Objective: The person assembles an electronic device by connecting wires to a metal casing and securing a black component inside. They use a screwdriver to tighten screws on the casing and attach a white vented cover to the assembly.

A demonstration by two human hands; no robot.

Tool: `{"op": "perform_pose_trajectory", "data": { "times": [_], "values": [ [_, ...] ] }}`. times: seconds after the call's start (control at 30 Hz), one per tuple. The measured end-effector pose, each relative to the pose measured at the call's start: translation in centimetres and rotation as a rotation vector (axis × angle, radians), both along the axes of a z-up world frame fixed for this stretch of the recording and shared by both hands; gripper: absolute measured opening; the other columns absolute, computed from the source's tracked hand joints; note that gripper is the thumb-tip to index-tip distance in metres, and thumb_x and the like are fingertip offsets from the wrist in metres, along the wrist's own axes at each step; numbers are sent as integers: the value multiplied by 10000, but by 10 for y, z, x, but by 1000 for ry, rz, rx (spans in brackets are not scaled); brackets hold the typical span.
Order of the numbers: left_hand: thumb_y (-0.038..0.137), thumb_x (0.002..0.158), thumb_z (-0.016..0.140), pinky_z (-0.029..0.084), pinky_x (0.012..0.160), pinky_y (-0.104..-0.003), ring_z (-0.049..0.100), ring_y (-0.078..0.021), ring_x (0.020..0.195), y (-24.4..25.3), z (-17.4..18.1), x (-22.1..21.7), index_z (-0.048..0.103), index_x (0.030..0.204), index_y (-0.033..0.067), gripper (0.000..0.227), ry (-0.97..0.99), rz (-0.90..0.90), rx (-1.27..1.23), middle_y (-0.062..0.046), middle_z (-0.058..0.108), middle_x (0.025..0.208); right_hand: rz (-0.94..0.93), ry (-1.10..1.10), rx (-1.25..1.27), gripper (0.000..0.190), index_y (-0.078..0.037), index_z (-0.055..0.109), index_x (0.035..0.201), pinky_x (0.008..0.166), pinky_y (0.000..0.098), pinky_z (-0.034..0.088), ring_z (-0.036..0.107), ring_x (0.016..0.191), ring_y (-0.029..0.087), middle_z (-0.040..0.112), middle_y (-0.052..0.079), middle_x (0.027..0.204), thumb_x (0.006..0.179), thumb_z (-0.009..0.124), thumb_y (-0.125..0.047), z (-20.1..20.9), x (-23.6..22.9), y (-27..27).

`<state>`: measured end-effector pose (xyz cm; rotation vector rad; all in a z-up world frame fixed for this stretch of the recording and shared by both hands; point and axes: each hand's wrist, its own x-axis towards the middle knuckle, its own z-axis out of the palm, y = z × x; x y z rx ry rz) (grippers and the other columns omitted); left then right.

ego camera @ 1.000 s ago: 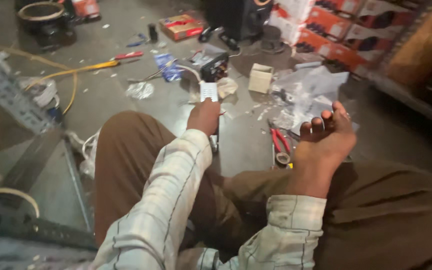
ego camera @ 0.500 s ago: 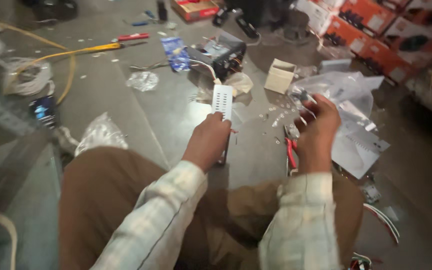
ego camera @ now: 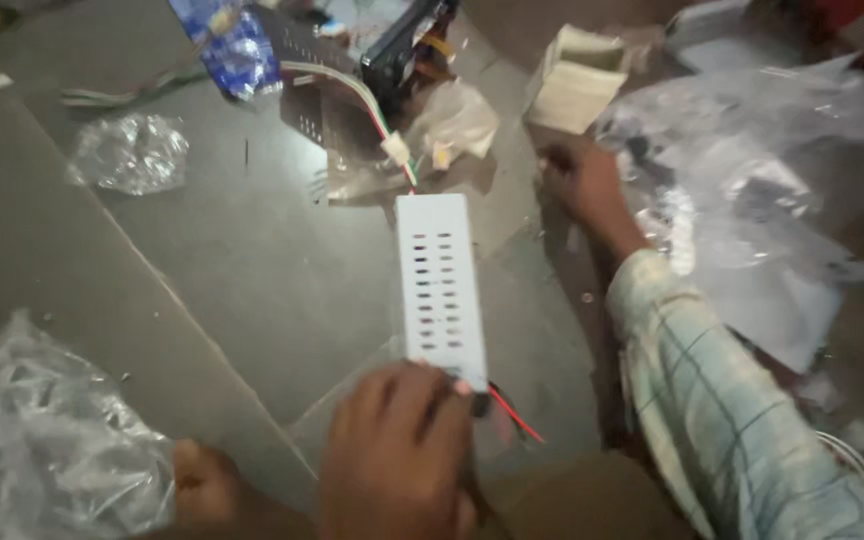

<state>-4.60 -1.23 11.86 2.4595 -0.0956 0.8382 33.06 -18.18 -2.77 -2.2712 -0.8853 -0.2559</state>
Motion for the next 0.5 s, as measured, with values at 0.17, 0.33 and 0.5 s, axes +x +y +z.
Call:
{"op": "perform_pose_trajectory", "data": {
  "times": [0.17,0.33,0.5],
  "values": [
    [112,800,720,511,862,-438,658,-301,1030,1,-20,4,734,999,67,204,-42,13,64,-96,672,1083,-9,18,-37,246,-42,743,1092,806,414,554,711,899,328,685,200,1026,920,802,-207,-33,28,16],
    [65,680,681,504,877,-464,649,-343,1043,-1,0,-3,715,963,33,287,-37,49,-138,-133,669,1074,-63,-46,-157,209,-1,726,995,775,428,531,691,857,343,722,186,952,898,827,-157,-1,-2,40],
    [-48,691,681,518,919,-440,612,-403,1101,-4,16,-15,692,1056,-15,366,37,54,-357,-165,672,1191,-35,180,138,172,7,700,1002,736,300,532,674,804,171,726,114,900,950,772,-141,89,-79,34]
  ]
}}
